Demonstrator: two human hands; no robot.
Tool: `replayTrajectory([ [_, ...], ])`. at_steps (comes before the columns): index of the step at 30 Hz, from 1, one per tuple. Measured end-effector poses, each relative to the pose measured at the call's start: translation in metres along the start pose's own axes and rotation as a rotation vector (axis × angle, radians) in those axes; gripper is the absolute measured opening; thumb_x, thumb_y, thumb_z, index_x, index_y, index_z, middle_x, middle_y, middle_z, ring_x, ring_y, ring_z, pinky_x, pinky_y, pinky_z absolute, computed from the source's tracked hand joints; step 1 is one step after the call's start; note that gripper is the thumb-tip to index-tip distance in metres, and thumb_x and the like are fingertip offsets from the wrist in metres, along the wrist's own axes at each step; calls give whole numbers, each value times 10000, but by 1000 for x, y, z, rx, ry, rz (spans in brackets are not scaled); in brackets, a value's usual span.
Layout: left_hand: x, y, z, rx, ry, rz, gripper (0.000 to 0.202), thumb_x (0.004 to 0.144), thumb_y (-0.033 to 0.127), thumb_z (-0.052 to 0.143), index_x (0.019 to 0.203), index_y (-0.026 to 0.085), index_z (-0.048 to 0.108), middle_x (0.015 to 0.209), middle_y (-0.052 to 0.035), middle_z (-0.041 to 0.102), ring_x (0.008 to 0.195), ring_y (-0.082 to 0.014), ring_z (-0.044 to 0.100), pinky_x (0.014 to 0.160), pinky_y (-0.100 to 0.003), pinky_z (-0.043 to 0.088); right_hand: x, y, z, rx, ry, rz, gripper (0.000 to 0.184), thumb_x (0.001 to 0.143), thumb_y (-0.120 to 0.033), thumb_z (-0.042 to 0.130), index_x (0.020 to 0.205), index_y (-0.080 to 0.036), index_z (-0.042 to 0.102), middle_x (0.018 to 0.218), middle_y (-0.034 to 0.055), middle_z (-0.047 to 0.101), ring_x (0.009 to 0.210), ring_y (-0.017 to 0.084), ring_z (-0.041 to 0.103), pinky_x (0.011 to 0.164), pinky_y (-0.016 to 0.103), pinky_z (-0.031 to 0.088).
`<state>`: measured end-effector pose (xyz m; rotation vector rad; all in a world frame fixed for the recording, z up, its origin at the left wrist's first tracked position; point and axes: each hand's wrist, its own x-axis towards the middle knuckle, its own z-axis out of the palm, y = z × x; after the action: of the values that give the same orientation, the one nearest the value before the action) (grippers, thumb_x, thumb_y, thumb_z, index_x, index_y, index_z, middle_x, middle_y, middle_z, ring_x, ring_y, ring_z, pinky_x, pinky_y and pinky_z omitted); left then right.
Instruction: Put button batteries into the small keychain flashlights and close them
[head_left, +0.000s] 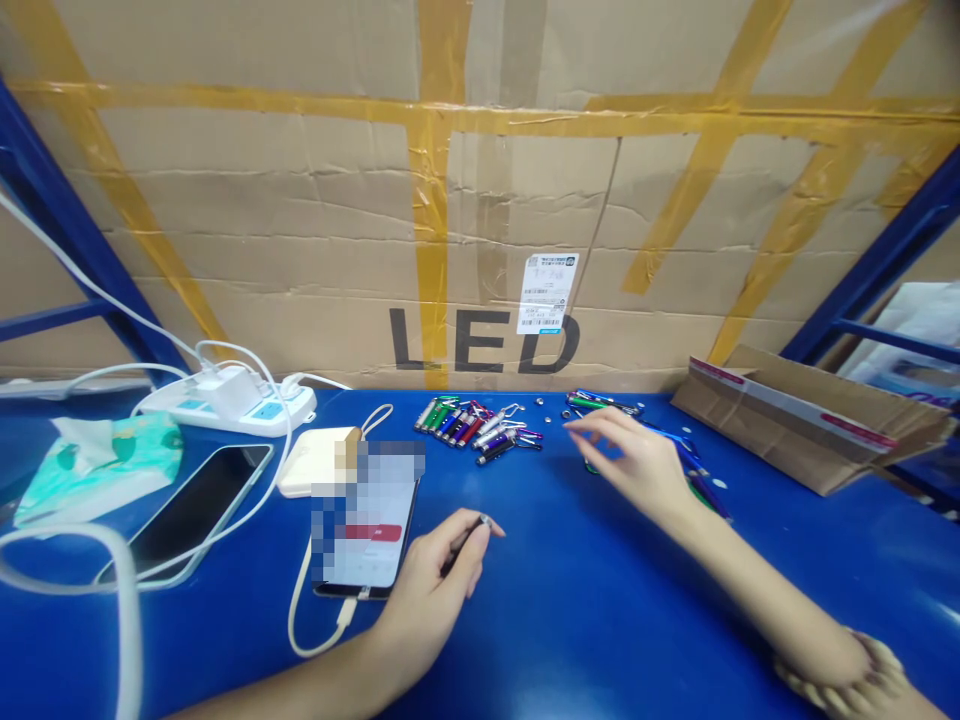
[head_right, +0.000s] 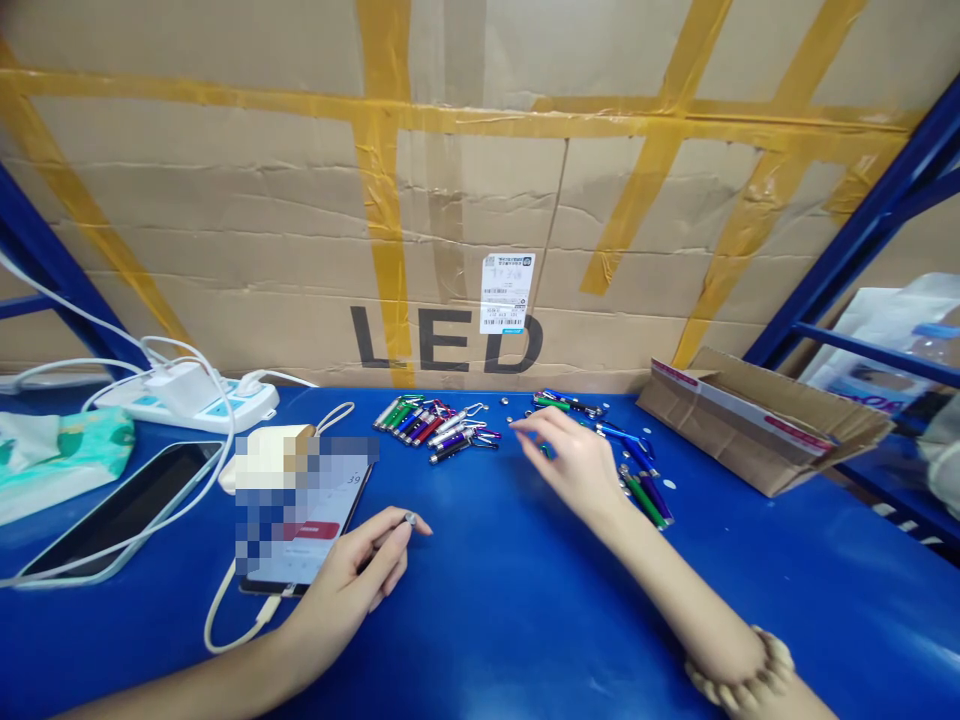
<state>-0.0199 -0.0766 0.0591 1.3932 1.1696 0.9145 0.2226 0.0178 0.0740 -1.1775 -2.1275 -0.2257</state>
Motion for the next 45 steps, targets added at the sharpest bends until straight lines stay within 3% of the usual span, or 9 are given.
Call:
replayTrajectory([
  [2,0,0,0,-2,-5,3,389,881,511,409,902,173,600,501,80,344,446,-101,308,444,-216,243,0,21,2,-102,31,92,241,894,-292,435,919,-228,666,949,39,665,807,160,636,665,243,492],
  [6,0,-1,-1,5,-14,13,361,881,490,424,900,175,599,499,81,348,450,-99,304,451,-215,241,-4,55,12,-248,-129,182,301,874,-299,426,1063,-194,635,1092,90,648,1011,246,591,805,364,475],
  [11,0,-4,0,-2,-29,22,335,891,464,421,909,175,591,504,81,348,450,-97,302,450,-217,233,-14,76,27,-279,-273,187,335,868,-319,420,1078,-191,648,1151,105,640,1074,291,563,821,458,440],
  [16,0,-3,-1,8,-30,20,322,900,441,421,897,169,592,500,80,343,458,-98,308,458,-220,237,-17,78,30,-292,-352,168,310,877,-300,414,1026,-222,674,1094,74,673,1046,249,583,843,417,424],
  [22,0,-4,-1,11,-36,29,313,904,432,414,903,172,588,499,84,343,451,-97,304,454,-217,234,-16,80,30,-353,-336,208,329,867,-321,426,1076,-200,649,1154,107,638,1063,280,563,818,431,413],
  [29,0,-5,-1,10,-45,21,293,909,405,413,908,169,587,503,82,350,455,-93,310,452,-213,239,-17,83,27,-371,-336,236,290,855,-305,424,972,-210,672,1064,80,676,995,258,596,792,399,414],
  [34,0,-5,-1,10,-43,22,294,907,407,417,902,172,594,501,79,354,450,-92,309,447,-214,236,-17,86,27,-360,-321,239,360,875,-356,385,1098,-206,625,1177,106,623,1075,288,554,823,441,405],
  [38,0,-4,-1,2,-42,11,296,903,410,421,903,170,594,499,81,348,451,-93,313,444,-211,237,-19,85,35,-299,-357,174,401,908,-379,339,1205,-232,564,1257,72,578,1153,254,512,921,461,370],
  [45,0,-4,0,14,-44,22,295,904,401,411,901,166,590,498,82,348,451,-93,312,451,-216,240,-16,83,31,-269,-326,121,354,913,-390,357,1050,-268,659,1242,65,583,1160,266,489,938,491,327],
])
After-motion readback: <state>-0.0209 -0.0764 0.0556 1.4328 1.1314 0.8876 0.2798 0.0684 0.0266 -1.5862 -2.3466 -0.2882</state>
